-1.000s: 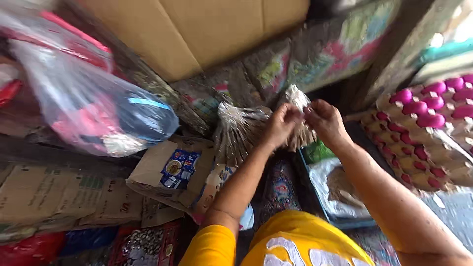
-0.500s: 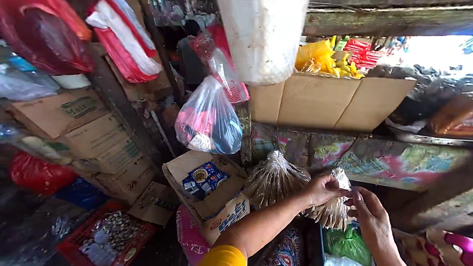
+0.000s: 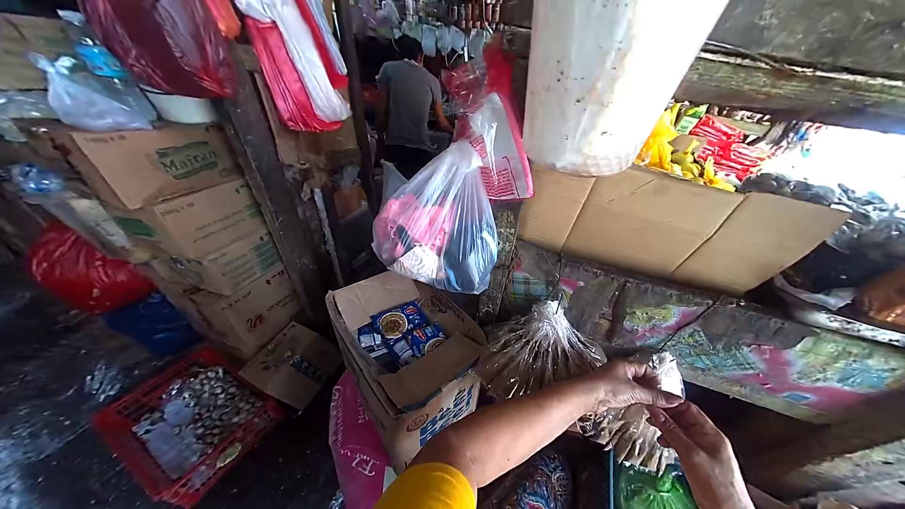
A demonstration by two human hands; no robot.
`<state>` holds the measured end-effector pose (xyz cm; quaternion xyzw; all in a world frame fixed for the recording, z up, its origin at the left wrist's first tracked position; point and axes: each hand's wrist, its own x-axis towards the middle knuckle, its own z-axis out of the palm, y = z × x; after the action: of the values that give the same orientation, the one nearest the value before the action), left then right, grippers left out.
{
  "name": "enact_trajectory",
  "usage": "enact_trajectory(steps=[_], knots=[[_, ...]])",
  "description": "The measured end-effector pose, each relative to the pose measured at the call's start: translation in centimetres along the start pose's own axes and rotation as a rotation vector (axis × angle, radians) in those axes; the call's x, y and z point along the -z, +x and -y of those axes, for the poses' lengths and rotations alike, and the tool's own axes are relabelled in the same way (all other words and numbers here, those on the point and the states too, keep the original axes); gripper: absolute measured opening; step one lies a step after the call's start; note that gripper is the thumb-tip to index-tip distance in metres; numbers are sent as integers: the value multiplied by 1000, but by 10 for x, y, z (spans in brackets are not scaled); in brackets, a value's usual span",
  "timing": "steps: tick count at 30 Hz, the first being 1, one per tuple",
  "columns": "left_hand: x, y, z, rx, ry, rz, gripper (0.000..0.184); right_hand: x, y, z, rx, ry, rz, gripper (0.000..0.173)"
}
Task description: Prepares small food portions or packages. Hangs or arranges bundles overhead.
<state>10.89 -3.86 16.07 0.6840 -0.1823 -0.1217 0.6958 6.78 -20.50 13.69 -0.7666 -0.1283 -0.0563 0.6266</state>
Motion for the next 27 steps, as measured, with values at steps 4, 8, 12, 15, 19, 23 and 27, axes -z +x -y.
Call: enact_trajectory(steps=[4,8,12,15,19,23,27], knots=[[4,-4,-1,24,-25,18,25,-2,-2,0,9,-46,-20,15],[4,-7,-3,29,-60,30,23,-1,-4,6,-44,-62,-31,15],[6,-9,-4,1,44,76,35,-1,-5,9,-91,-35,-50,15],[6,-9,-3,-4,100,84,31,-2,-6,10,-90,-42,-55,15],[6,-9,-1,-21,107,63,30,-3,-8,11,-94,-50,-64,15],[7,-8,5,-30,114,50,32,0,-12,8,-103,-50,-58,14],[8,-11,3,-52,193,35,35,2,-15,9,-143,-33,-83,17]])
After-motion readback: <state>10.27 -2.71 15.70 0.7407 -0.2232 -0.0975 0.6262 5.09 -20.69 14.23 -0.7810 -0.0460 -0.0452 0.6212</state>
